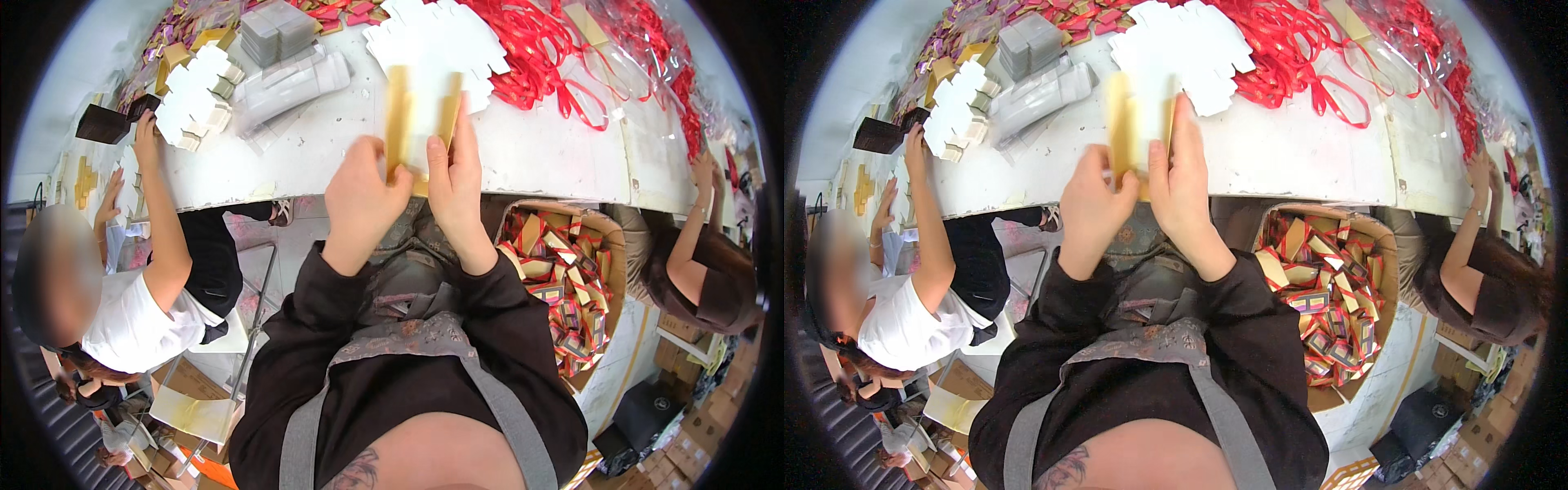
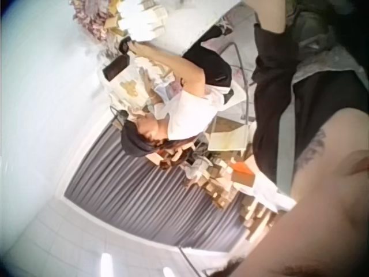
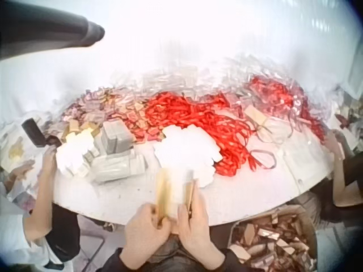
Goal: The person assembles small rectangular boxes by folding flat cardboard pieces and inserting them into a gold-colored outer shell. They then attach a red ribbon to the finished box and place it into a basket. The process is repeated for multiple units.
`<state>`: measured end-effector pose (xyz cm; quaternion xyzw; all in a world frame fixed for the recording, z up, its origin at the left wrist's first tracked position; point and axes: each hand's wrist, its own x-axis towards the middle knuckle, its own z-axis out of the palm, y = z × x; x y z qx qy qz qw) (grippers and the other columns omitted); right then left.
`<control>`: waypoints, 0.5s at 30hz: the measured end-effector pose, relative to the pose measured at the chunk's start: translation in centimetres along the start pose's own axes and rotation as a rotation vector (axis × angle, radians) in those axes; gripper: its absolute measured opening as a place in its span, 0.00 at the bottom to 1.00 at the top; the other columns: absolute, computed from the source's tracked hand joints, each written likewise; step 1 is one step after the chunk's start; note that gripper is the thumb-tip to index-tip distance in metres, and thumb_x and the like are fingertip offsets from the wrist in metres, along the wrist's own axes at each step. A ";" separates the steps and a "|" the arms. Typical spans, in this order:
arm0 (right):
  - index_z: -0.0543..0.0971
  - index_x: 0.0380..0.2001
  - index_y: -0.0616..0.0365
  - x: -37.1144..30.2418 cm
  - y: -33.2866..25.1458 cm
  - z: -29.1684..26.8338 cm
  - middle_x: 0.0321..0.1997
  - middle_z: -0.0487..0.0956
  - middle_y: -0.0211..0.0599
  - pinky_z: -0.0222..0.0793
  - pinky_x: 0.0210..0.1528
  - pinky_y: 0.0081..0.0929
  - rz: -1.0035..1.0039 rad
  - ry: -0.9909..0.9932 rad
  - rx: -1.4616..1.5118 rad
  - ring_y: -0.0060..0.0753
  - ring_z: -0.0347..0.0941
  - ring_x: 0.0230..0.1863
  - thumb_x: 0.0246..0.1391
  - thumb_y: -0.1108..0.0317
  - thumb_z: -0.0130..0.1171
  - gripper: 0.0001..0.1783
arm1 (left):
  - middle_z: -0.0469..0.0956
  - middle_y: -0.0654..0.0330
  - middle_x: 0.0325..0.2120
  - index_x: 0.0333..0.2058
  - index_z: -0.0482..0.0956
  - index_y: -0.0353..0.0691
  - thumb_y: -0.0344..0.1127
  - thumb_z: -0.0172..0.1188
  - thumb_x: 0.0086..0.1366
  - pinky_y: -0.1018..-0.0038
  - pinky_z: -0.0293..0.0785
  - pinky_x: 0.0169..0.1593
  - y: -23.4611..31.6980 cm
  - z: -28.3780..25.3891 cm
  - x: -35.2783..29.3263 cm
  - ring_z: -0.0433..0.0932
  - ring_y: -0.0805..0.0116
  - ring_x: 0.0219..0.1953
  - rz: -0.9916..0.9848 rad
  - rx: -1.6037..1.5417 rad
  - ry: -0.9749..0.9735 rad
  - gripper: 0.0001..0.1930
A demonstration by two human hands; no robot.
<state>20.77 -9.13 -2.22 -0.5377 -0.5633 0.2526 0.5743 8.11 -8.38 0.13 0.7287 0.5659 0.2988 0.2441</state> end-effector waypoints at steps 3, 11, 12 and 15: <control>0.49 0.64 0.64 -0.1 -0.8 0.0 0.57 0.66 0.59 0.62 0.56 0.34 0.039 -0.090 -0.006 0.55 0.67 0.56 0.57 0.73 0.45 0.33 | 0.70 0.42 0.46 0.59 0.54 0.34 0.26 0.48 0.55 0.62 0.72 0.41 -0.9 -0.7 1.9 0.76 0.47 0.39 0.126 -0.309 0.033 0.30; 0.68 0.54 0.53 0.5 0.1 -0.1 0.50 0.72 0.49 0.68 0.42 0.35 0.332 -0.230 -0.080 0.45 0.74 0.39 0.57 0.73 0.46 0.20 | 0.64 0.45 0.50 0.55 0.56 0.36 0.18 0.40 0.52 0.65 0.62 0.54 -1.5 1.3 1.3 0.68 0.52 0.51 0.012 -0.439 -0.084 0.28; 0.70 0.52 0.54 0.6 0.3 -0.1 0.48 0.72 0.49 0.68 0.43 0.33 0.261 -0.189 -0.088 0.44 0.73 0.39 0.57 0.73 0.47 0.18 | 0.62 0.46 0.51 0.54 0.58 0.35 0.17 0.39 0.51 0.67 0.57 0.60 -1.6 1.1 1.4 0.64 0.55 0.56 -0.007 -0.423 -0.152 0.28; 0.76 0.44 0.57 1.0 1.5 0.2 0.45 0.74 0.46 0.67 0.45 0.27 0.065 -0.091 -0.112 0.40 0.73 0.38 0.58 0.72 0.49 0.12 | 0.66 0.46 0.47 0.51 0.59 0.38 0.19 0.40 0.53 0.63 0.66 0.50 -2.3 1.7 2.1 0.70 0.48 0.47 0.069 -0.443 -0.102 0.24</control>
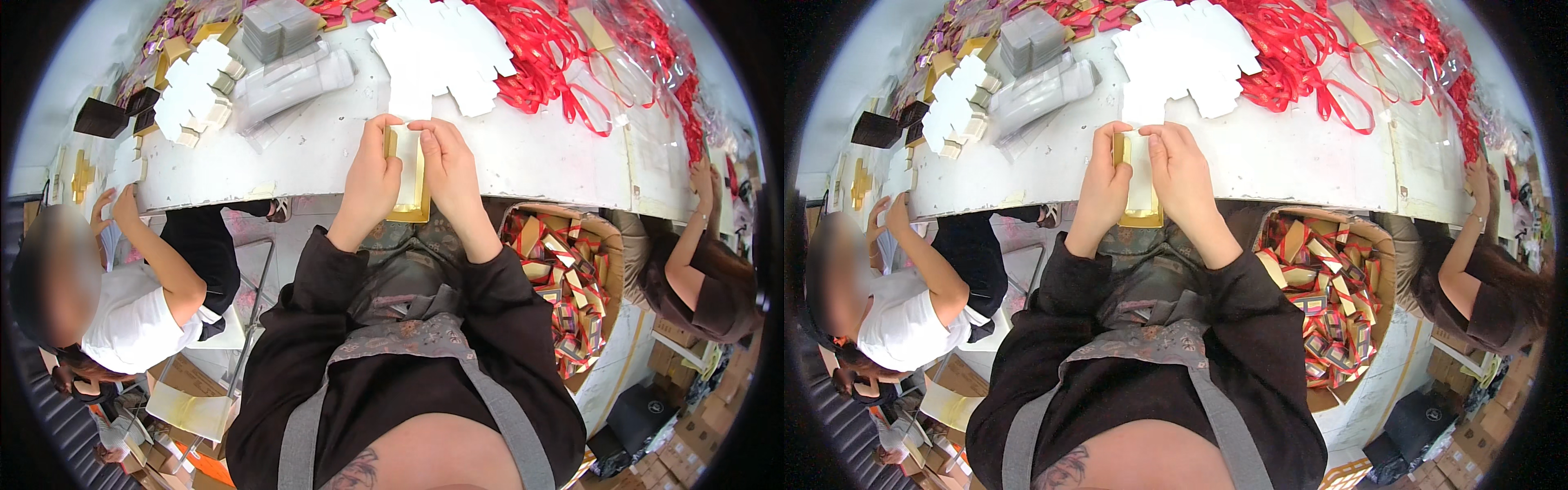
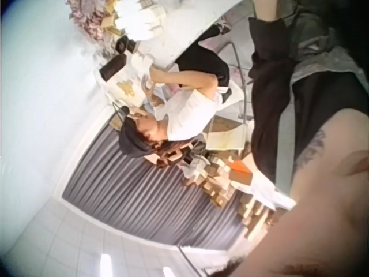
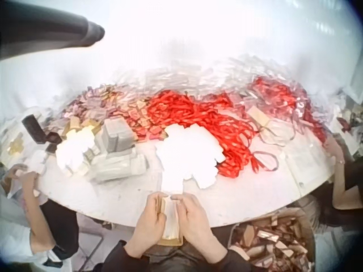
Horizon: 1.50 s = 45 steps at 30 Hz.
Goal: The person assembles small rectangular boxes by folding flat cardboard pieces and inserting them into a gold-colored outer shell. They then attach a red ribbon to the finished box and place it into a basket. The process is repeated for multiple units.
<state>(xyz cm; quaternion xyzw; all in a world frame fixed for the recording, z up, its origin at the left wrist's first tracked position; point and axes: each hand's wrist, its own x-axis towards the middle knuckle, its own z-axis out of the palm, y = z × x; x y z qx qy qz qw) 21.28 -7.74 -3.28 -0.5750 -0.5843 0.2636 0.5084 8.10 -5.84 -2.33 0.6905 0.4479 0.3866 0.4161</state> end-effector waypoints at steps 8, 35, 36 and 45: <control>0.77 0.33 0.64 0.5 2.4 -0.5 0.42 0.76 0.35 0.66 0.48 0.20 0.426 0.035 0.935 0.23 0.71 0.43 0.50 0.79 0.60 0.06 | 0.60 0.45 0.50 0.51 0.55 0.35 0.19 0.41 0.51 0.63 0.66 0.50 -0.2 0.2 0.0 0.69 0.46 0.47 0.067 0.119 -0.035 0.25; 0.71 0.30 0.61 1.7 -0.5 -1.8 0.27 0.74 0.43 0.71 0.29 0.36 -0.315 -0.254 -0.653 0.45 0.74 0.27 0.45 0.73 0.58 0.08 | 0.77 0.49 0.32 0.42 0.70 0.36 0.28 0.52 0.57 0.69 0.73 0.38 0.4 -2.0 2.1 0.78 0.56 0.34 0.256 0.552 -0.216 0.13; 0.70 0.29 0.61 1.8 -0.7 -1.6 0.26 0.74 0.42 0.71 0.28 0.38 -0.316 -0.255 -0.673 0.46 0.74 0.27 0.45 0.73 0.57 0.08 | 0.77 0.50 0.31 0.41 0.71 0.36 0.29 0.53 0.56 0.68 0.73 0.36 0.1 -1.9 2.6 0.77 0.55 0.33 0.269 0.621 -0.218 0.12; 0.71 0.25 0.61 3.4 -1.1 -1.5 0.24 0.75 0.40 0.71 0.25 0.33 -0.458 -0.327 -0.833 0.42 0.76 0.26 0.39 0.75 0.56 0.06 | 0.77 0.54 0.28 0.32 0.70 0.39 0.31 0.55 0.54 0.60 0.70 0.32 0.6 -1.3 4.3 0.75 0.51 0.29 0.200 0.723 -0.270 0.07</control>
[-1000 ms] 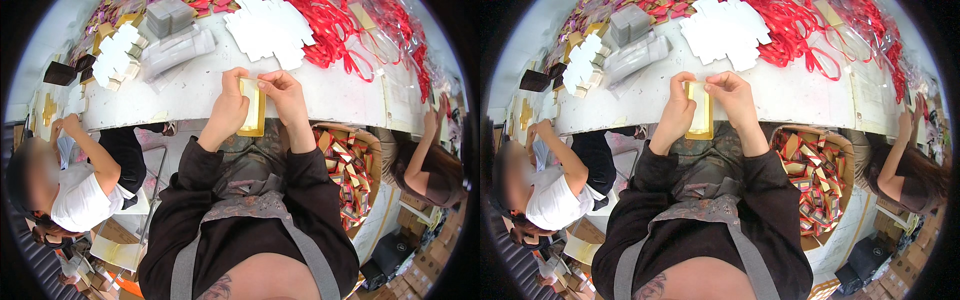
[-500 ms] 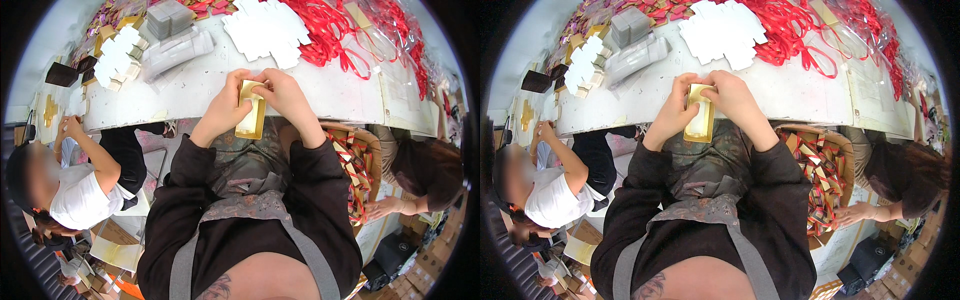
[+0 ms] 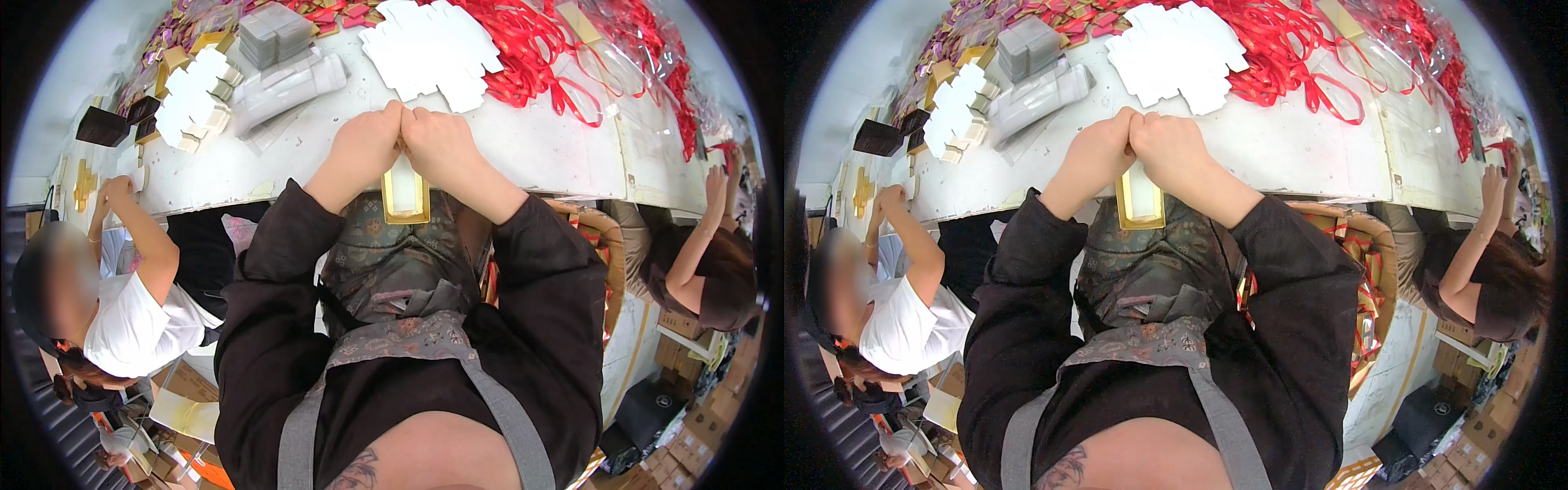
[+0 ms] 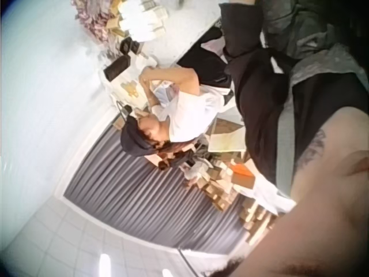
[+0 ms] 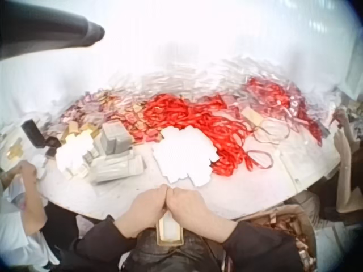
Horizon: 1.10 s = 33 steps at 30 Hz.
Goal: The person assembles small rectangular boxes by folding flat cardboard pieces and inserting them into a gold-colored outer shell. They then attach a red ribbon to the finished box and place it into a basket. The process is repeated for multiple units.
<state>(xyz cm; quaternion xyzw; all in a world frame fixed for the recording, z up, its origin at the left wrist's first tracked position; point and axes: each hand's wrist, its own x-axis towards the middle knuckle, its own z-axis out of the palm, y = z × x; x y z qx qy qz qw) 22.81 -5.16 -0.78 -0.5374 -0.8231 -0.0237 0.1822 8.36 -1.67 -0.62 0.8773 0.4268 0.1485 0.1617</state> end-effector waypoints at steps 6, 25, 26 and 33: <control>0.77 0.34 0.59 0.8 0.3 -2.1 0.30 0.79 0.43 0.72 0.31 0.34 0.199 0.079 0.429 0.42 0.77 0.28 0.45 0.59 0.61 0.17 | 0.80 0.56 0.30 0.44 0.74 0.42 0.40 0.56 0.56 0.67 0.72 0.32 -5.1 -2.4 -0.3 0.79 0.63 0.32 -0.102 -0.260 -0.127 0.17; 0.74 0.30 0.65 -0.8 3.7 -2.9 0.31 0.77 0.40 0.67 0.38 0.27 -0.108 0.142 -0.394 0.32 0.74 0.36 0.40 0.71 0.52 0.11 | 0.69 0.47 0.48 0.59 0.53 0.24 0.29 0.54 0.60 0.66 0.75 0.48 -0.5 -1.8 -2.3 0.74 0.63 0.47 -0.461 -1.758 0.275 0.31; 0.74 0.32 0.65 -1.7 2.3 -2.8 0.34 0.77 0.44 0.67 0.41 0.28 -0.196 0.123 -0.346 0.34 0.73 0.38 0.42 0.70 0.53 0.12 | 0.69 0.47 0.48 0.58 0.55 0.25 0.28 0.52 0.60 0.67 0.74 0.48 -0.5 -1.5 -2.2 0.73 0.62 0.48 -0.414 -1.658 0.289 0.29; 0.57 0.62 0.65 -5.5 2.2 -0.6 0.65 0.58 0.53 0.49 0.65 0.38 0.412 0.306 0.781 0.45 0.56 0.65 0.60 0.53 0.44 0.33 | 0.69 0.48 0.49 0.56 0.57 0.26 0.21 0.40 0.56 0.70 0.69 0.51 -1.1 0.3 -5.6 0.73 0.60 0.49 -0.392 -1.383 0.470 0.26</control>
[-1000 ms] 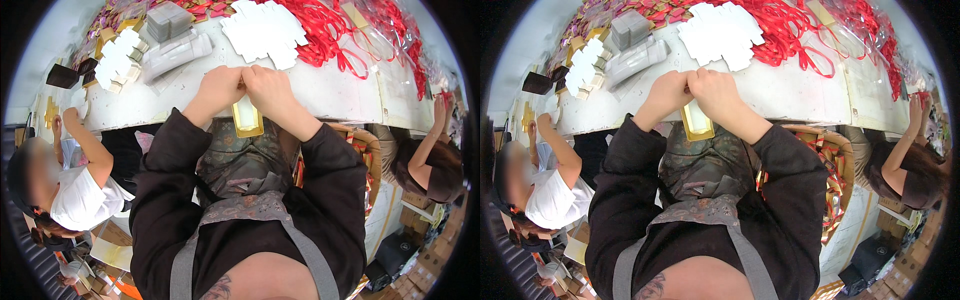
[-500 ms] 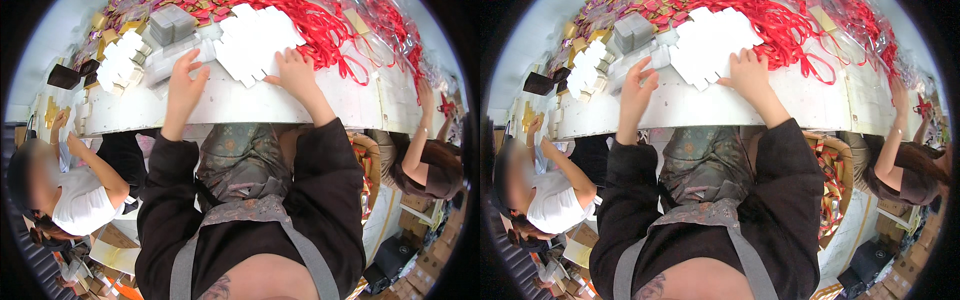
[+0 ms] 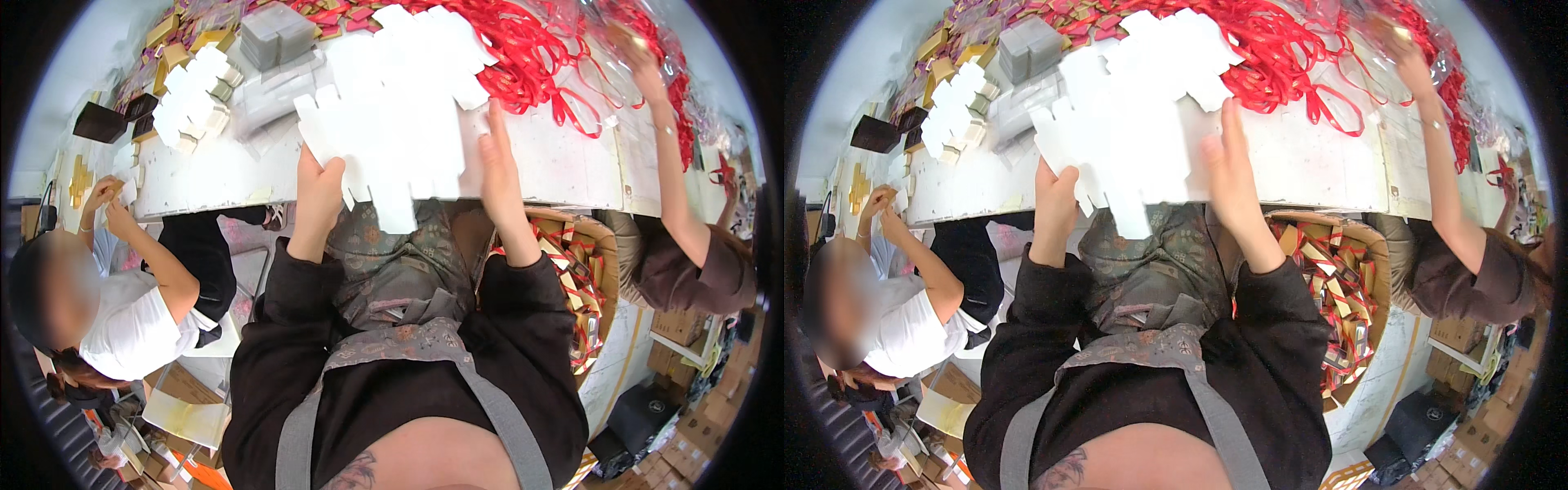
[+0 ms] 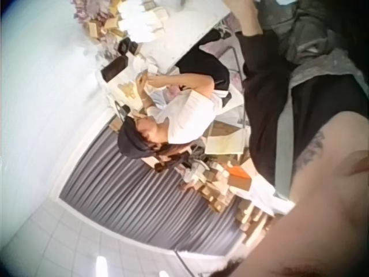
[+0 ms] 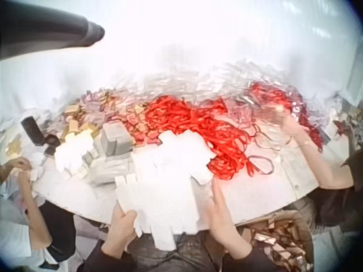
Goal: The person assembles small rectangular boxes by folding flat cardboard pieces and inserting them into a gold-colored outer shell. They then attach a red ribbon to the finished box and place it into a basket. The process is repeated for multiple units.
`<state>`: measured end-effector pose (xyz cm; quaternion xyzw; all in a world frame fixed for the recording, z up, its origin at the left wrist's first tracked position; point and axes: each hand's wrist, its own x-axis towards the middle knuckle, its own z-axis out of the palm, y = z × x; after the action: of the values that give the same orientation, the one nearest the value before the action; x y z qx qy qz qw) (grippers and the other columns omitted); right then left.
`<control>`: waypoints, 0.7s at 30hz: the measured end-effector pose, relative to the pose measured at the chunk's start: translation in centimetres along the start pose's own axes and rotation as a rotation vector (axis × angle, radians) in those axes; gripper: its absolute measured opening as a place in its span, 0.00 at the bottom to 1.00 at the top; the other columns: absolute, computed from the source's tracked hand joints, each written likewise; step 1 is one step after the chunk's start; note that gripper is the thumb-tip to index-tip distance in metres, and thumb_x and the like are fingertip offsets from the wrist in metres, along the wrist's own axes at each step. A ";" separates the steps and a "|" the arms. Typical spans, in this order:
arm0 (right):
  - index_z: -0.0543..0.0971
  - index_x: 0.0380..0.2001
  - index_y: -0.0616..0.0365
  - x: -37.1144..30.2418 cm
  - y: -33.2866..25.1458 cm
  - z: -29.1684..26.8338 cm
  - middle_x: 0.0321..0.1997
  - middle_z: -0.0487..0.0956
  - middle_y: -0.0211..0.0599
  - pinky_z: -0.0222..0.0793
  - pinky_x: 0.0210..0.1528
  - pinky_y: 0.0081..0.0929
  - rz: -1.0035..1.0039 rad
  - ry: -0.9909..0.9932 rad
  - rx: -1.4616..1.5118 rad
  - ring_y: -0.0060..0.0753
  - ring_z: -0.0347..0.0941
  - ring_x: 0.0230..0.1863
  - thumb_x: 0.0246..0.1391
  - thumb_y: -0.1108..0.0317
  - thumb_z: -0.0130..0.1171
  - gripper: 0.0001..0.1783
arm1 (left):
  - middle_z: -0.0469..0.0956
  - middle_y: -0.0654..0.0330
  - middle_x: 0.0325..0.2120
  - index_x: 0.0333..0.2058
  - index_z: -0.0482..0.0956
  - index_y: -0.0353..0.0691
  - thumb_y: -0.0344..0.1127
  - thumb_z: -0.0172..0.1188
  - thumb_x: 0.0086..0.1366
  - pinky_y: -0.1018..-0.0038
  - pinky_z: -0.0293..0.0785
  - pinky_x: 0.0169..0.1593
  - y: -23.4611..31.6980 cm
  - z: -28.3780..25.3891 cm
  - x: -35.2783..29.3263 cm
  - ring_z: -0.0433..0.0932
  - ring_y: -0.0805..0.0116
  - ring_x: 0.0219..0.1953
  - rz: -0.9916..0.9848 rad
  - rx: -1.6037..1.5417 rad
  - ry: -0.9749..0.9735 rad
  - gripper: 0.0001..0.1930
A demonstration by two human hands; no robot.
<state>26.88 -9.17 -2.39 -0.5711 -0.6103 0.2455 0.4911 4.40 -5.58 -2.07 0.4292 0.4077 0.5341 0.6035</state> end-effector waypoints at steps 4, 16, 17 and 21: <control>0.54 0.63 0.63 -1.8 -2.7 2.9 0.65 0.61 0.42 0.57 0.62 0.32 0.472 -0.262 0.825 0.36 0.60 0.62 0.67 0.47 0.26 0.33 | 0.69 0.45 0.50 0.59 0.56 0.31 0.34 0.51 0.62 0.66 0.70 0.49 -2.8 1.3 -0.1 0.74 0.53 0.48 0.420 0.811 0.194 0.28; 0.69 0.46 0.64 -2.5 -3.0 5.1 0.27 0.77 0.53 0.70 0.32 0.37 0.354 0.162 0.031 0.50 0.76 0.28 0.62 0.59 0.46 0.18 | 0.78 0.52 0.31 0.47 0.64 0.36 0.36 0.57 0.62 0.71 0.73 0.35 -3.2 3.7 -1.7 0.78 0.61 0.31 0.220 0.560 0.082 0.18; 0.70 0.43 0.63 -2.2 -2.5 4.4 0.24 0.76 0.53 0.69 0.30 0.38 0.367 0.109 -0.037 0.53 0.75 0.26 0.62 0.60 0.46 0.17 | 0.78 0.51 0.32 0.47 0.64 0.36 0.35 0.56 0.63 0.71 0.73 0.35 -3.3 3.7 -1.8 0.78 0.62 0.31 0.171 0.458 0.062 0.17; 0.70 0.43 0.62 -0.9 -2.5 4.4 0.23 0.76 0.54 0.69 0.29 0.46 0.295 0.050 -0.233 0.59 0.74 0.26 0.60 0.62 0.47 0.15 | 0.77 0.49 0.34 0.52 0.61 0.34 0.29 0.53 0.61 0.71 0.73 0.36 -3.7 3.9 -2.1 0.78 0.63 0.31 0.063 0.396 0.042 0.21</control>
<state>21.79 -9.49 -2.29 -0.7133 -0.5319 0.2283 0.3951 9.00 -8.20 -4.32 0.5407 0.5037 0.4709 0.4819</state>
